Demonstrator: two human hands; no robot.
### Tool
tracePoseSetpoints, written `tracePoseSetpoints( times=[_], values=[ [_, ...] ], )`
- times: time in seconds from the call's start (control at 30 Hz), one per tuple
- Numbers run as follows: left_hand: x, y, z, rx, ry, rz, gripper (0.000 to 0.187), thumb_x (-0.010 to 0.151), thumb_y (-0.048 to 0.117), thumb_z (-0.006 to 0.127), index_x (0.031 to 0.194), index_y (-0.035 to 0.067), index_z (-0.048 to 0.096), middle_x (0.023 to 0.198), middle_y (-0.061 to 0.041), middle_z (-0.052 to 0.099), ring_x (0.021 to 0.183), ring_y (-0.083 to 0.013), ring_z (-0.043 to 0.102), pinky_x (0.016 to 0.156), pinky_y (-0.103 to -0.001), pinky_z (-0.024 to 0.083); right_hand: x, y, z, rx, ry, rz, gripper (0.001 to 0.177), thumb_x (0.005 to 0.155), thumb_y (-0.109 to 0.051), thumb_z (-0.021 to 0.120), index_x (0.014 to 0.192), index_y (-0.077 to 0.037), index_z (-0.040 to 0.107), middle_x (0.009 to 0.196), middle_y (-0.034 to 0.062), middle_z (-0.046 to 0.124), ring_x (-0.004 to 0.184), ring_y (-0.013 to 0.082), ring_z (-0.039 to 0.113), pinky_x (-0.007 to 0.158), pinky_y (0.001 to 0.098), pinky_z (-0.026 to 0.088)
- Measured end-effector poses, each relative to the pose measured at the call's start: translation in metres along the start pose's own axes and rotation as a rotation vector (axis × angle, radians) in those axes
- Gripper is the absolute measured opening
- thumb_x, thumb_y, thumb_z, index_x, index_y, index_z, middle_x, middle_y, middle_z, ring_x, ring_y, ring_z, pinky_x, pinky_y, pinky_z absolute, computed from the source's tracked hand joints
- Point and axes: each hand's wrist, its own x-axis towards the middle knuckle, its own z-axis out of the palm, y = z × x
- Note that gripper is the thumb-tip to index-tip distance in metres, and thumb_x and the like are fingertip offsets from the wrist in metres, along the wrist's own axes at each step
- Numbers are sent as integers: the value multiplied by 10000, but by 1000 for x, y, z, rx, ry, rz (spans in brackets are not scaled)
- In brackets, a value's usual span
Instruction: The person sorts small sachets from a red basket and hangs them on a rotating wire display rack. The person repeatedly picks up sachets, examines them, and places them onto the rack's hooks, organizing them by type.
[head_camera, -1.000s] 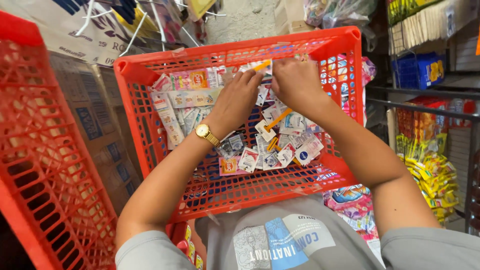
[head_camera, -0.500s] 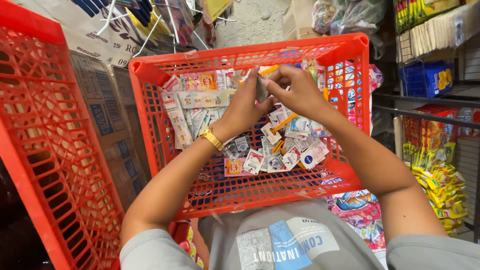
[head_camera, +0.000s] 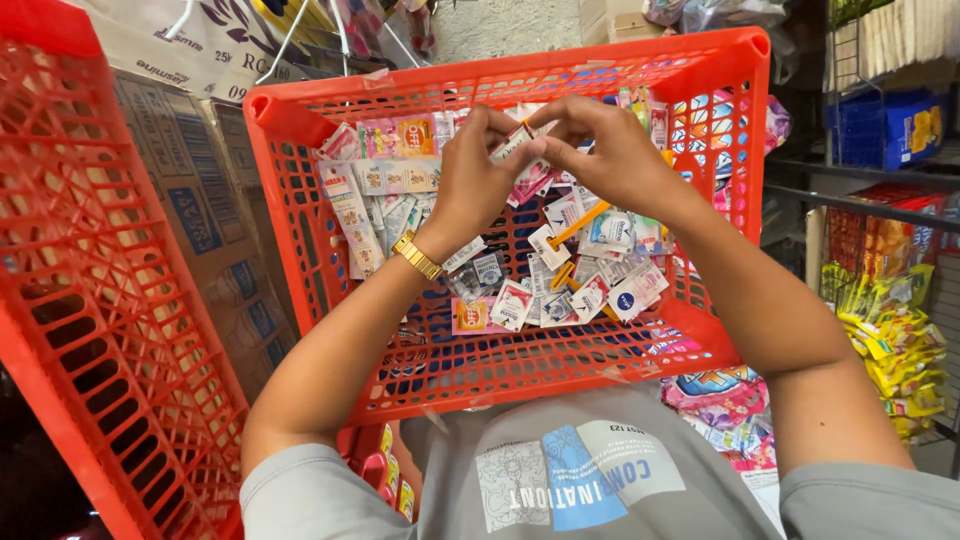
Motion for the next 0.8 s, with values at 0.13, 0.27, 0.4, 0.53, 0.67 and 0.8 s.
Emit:
tracePoseSetpoints(
  times=[0.13,0.27,0.4,0.53,0.67,0.8],
  values=[
    [4,8,-4,-222,-98,-211,205,966,183,737,960,-13,675,841,-73,736,747,-97,680,644,-272,542,2,0,-5,68,-54,127,271,992,-220,725,1187,-35,686,874,47,737,777,79,673,663,265,535],
    [9,8,-8,-155,-168,-157,208,956,195,724,990,-10,737,778,-58,753,694,-82,686,612,-256,536,2,29,-6,42,-57,134,231,977,-165,743,1163,-30,715,856,33,730,737,64,649,634,253,521],
    [12,10,-14,-80,-184,-237,228,959,222,728,959,-6,725,757,-60,755,663,-82,696,586,-262,538,2,12,-10,41,-27,157,235,966,-155,745,1165,-32,717,870,24,730,714,61,646,612,254,527],
    [9,10,-17,-17,-204,-188,186,963,194,732,938,9,726,754,-89,747,659,-149,714,605,-296,541,0,15,-6,34,-64,197,255,966,-170,733,1185,-42,706,853,33,725,673,74,629,580,264,517],
    [6,10,-17,85,-207,11,141,930,147,741,918,7,731,820,-141,730,726,-242,705,670,-361,541,1,18,-2,53,-111,68,207,1010,-178,716,1137,-14,716,874,40,731,735,68,667,646,247,543],
    [9,18,-20,106,-260,-24,152,913,161,741,918,10,740,819,-135,727,737,-253,686,690,-380,541,2,13,-3,146,-137,193,208,983,-190,705,1082,-7,712,850,37,729,681,78,669,603,262,543]
  ],
)
